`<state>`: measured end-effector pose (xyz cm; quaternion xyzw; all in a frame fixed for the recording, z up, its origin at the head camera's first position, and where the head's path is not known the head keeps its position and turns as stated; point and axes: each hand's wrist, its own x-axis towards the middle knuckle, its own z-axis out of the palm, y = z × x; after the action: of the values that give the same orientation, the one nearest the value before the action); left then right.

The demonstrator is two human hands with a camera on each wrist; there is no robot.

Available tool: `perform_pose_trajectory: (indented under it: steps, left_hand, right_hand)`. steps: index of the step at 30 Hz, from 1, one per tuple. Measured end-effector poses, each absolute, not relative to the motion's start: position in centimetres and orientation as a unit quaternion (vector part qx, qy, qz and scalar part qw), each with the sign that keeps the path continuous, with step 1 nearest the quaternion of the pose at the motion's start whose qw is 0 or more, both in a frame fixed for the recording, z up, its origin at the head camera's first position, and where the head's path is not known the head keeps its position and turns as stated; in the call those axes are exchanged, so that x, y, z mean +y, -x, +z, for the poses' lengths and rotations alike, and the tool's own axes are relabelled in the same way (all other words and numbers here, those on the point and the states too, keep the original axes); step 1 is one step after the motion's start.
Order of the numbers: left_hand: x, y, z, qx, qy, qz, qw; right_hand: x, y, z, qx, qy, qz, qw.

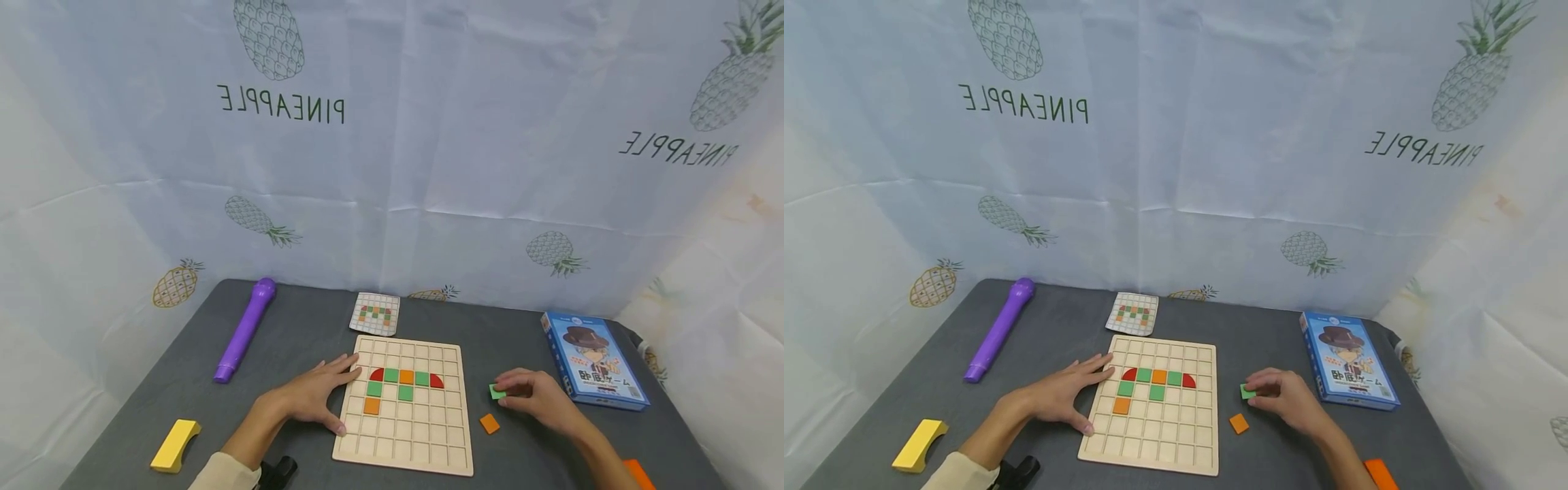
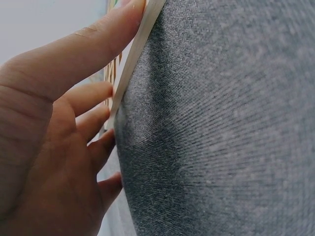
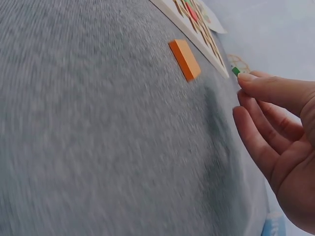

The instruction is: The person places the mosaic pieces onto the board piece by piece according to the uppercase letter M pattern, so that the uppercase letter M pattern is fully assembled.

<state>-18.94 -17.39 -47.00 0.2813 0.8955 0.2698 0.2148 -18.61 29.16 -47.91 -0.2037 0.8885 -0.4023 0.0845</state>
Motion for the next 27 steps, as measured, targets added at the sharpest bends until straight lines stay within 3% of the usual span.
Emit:
perform_pose_trajectory:
  steps: [27]
  left_hand:
    - [-17.4,19.1,-47.2,0.896,-0.275,0.272,0.217]
  right_hand:
    - [21.9,19.1,-48.5,0.885,0.208,-0.408,0.082]
